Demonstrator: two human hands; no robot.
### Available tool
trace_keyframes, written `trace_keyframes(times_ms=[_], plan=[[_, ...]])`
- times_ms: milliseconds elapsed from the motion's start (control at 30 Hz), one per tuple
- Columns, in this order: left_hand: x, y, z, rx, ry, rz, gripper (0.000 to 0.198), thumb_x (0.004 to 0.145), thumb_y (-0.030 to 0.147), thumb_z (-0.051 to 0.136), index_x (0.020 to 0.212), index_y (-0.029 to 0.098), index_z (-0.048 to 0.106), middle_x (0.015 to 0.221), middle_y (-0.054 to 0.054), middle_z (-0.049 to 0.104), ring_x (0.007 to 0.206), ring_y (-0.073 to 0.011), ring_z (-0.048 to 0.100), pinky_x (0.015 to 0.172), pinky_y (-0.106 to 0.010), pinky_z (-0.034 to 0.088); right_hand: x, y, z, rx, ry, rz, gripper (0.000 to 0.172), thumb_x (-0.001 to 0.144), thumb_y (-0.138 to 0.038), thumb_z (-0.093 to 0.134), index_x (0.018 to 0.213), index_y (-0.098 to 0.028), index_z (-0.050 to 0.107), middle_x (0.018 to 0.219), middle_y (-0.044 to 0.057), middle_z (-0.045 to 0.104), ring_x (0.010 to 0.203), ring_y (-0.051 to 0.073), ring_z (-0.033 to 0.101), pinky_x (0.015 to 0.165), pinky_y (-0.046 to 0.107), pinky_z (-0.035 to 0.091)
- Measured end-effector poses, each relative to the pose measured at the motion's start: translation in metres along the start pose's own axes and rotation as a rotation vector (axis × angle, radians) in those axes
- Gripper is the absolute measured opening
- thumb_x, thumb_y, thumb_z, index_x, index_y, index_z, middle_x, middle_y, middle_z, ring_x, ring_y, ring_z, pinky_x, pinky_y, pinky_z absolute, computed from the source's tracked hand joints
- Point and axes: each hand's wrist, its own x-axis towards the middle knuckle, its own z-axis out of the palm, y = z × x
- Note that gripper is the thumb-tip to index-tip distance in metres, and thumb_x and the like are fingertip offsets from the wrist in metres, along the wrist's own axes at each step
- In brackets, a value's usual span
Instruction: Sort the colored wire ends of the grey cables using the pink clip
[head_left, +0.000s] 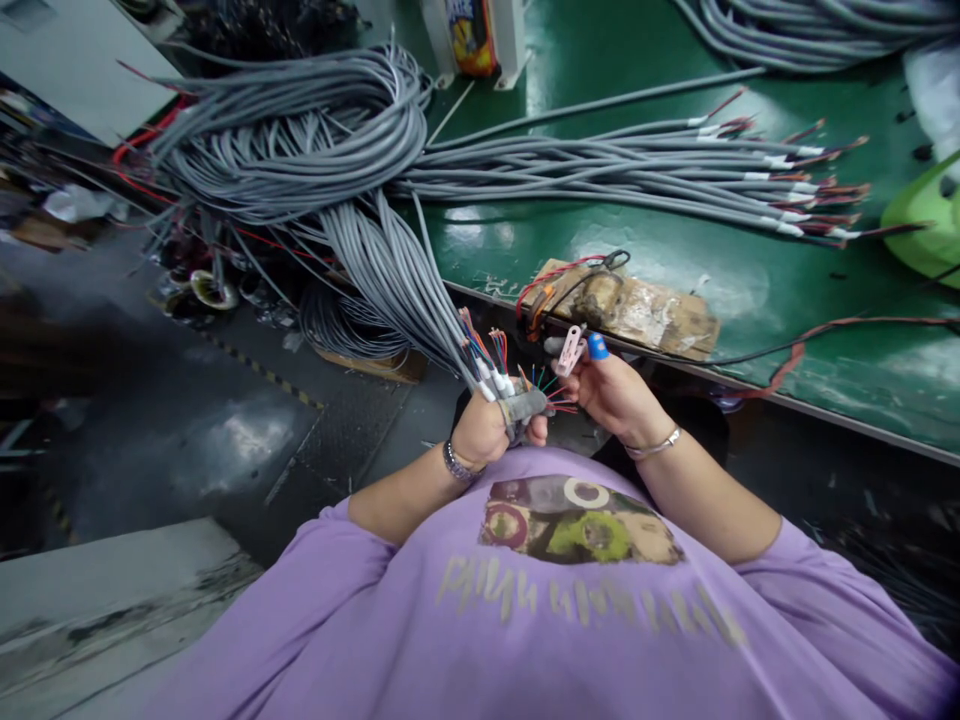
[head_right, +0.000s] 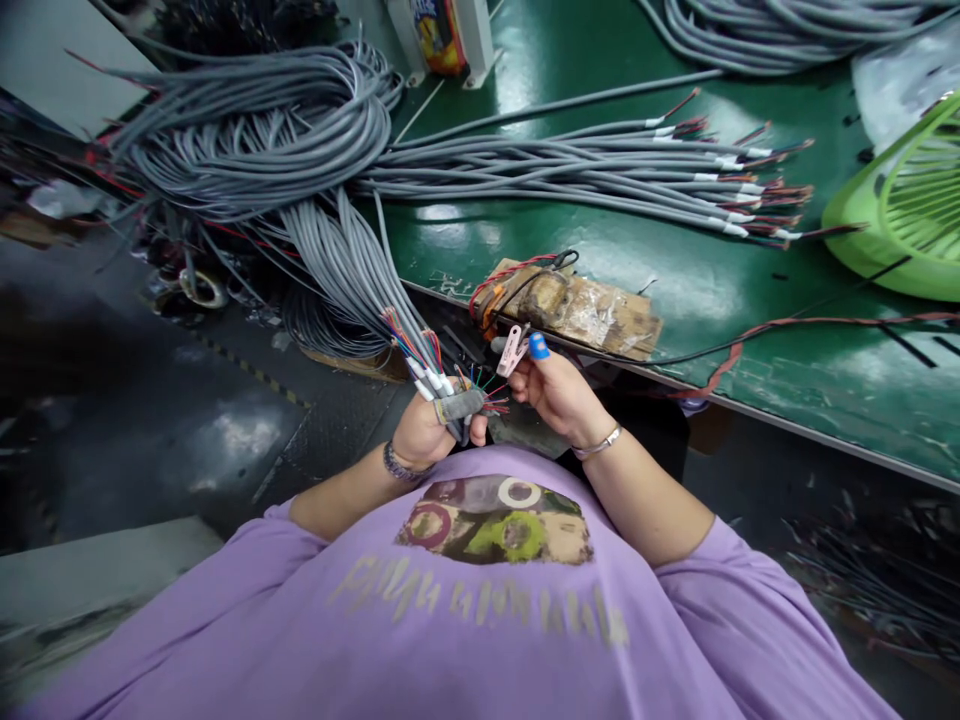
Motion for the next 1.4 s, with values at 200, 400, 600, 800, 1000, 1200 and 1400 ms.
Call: trace_keyframes(times_ms=[200, 400, 600, 800, 1000, 1200, 1400], plan=[[0.006, 0.010, 0.009, 0.047, -0.046, -0.051, 0.039, 0.058, 0.046, 0.081, 0.059, 0.014, 0.059, 0.045, -0.001, 0.059, 0.034, -0.0106, 0.050, 0.037, -0.023, 0.042, 0.009, 0.009, 0.004, -0.161, 0.194, -0.356, 0.049, 0.070, -0.065, 0.075, 0.062, -0.019, 0.059, 0.053, -0.004, 0.049, 0.049, 0.007, 0.040, 0.048, 0.021, 0.032], [0.010, 0.003, 0.009, 0.084, -0.034, -0.058, 0.038, 0.061, 0.047, 0.079, 0.058, 0.015, 0.059, 0.046, -0.001, 0.060, 0.035, -0.0104, 0.051, 0.039, -0.023, 0.042, 0.012, 0.004, 0.020, -0.017, 0.124, -0.078, 0.064, 0.064, -0.082, 0.065, 0.078, -0.020, 0.066, 0.066, 0.001, 0.063, 0.055, 0.013, 0.054, 0.051, 0.027, 0.044], [0.011, -0.002, 0.010, 0.091, -0.025, -0.046, 0.037, 0.061, 0.044, 0.080, 0.055, 0.014, 0.058, 0.045, -0.001, 0.059, 0.035, -0.0106, 0.051, 0.039, -0.023, 0.043, 0.011, 0.001, 0.026, 0.017, 0.147, -0.082, 0.062, 0.062, -0.081, 0.067, 0.074, -0.020, 0.063, 0.065, 0.002, 0.064, 0.062, 0.017, 0.058, 0.057, 0.030, 0.049], [0.004, -0.001, 0.010, 0.076, 0.007, -0.042, 0.038, 0.060, 0.046, 0.081, 0.056, 0.014, 0.060, 0.046, -0.002, 0.060, 0.035, -0.0111, 0.052, 0.038, -0.023, 0.043, 0.009, 0.005, 0.019, 0.097, 0.142, -0.018, 0.064, 0.065, -0.083, 0.061, 0.077, -0.021, 0.063, 0.071, 0.002, 0.066, 0.059, 0.014, 0.057, 0.055, 0.027, 0.047], [-0.007, -0.004, 0.009, 0.107, 0.038, 0.056, 0.039, 0.066, 0.048, 0.077, 0.056, 0.014, 0.062, 0.050, -0.004, 0.064, 0.041, -0.0118, 0.056, 0.045, -0.024, 0.048, 0.004, 0.002, 0.011, 0.071, 0.058, -0.006, 0.054, 0.075, -0.074, 0.061, 0.081, -0.021, 0.065, 0.075, 0.003, 0.068, 0.060, 0.013, 0.056, 0.055, 0.025, 0.046], [-0.003, -0.007, 0.015, 0.060, 0.126, 0.089, 0.038, 0.064, 0.048, 0.078, 0.062, 0.015, 0.060, 0.050, -0.001, 0.062, 0.040, -0.0116, 0.056, 0.043, -0.025, 0.050, 0.003, 0.003, 0.011, 0.049, 0.087, -0.103, 0.036, 0.073, -0.054, 0.076, 0.077, -0.020, 0.066, 0.067, -0.001, 0.062, 0.057, 0.011, 0.051, 0.055, 0.024, 0.044], [0.004, -0.013, 0.016, 0.081, 0.125, 0.106, 0.037, 0.067, 0.049, 0.077, 0.068, 0.015, 0.061, 0.054, 0.000, 0.065, 0.043, -0.0120, 0.058, 0.046, -0.026, 0.052, 0.006, 0.011, 0.016, 0.027, 0.127, -0.143, 0.059, 0.070, -0.078, 0.063, 0.076, -0.019, 0.066, 0.063, 0.001, 0.062, 0.052, 0.012, 0.052, 0.050, 0.027, 0.043]])
